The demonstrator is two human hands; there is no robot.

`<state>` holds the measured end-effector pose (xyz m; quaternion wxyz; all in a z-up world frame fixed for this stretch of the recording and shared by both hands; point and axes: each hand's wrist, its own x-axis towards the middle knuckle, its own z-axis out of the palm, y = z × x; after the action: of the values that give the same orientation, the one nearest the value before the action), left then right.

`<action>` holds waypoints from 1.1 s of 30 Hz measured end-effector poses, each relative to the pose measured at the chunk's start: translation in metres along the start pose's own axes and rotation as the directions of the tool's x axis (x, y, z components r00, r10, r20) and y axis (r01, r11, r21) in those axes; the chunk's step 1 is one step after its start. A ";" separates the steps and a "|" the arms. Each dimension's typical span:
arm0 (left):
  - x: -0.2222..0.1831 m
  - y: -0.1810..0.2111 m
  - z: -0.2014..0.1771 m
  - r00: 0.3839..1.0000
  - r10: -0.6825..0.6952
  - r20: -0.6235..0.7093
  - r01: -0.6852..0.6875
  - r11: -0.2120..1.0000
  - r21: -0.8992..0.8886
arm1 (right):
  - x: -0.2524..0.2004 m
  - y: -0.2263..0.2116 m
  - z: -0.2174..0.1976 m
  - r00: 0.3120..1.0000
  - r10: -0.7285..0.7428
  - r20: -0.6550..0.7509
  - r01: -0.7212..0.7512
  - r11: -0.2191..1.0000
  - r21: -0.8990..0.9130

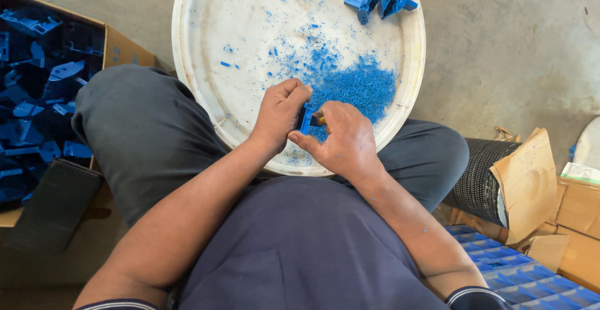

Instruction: The person cleans blue plastic parts using a small yellow tool to scrape away excess material into a white tray.

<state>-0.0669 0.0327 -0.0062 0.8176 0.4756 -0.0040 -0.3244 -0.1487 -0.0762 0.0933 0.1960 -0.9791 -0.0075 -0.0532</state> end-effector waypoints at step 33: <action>0.003 0.001 -0.001 0.995 0.054 -0.086 -0.050 0.998 0.049 | -0.002 0.003 0.009 0.999 -0.045 0.001 0.045 0.996 -0.076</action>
<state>-0.0637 0.0323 -0.0062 0.8140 0.5079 0.0117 -0.2817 -0.1497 -0.0758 0.0840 0.1573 -0.9854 -0.0276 -0.0582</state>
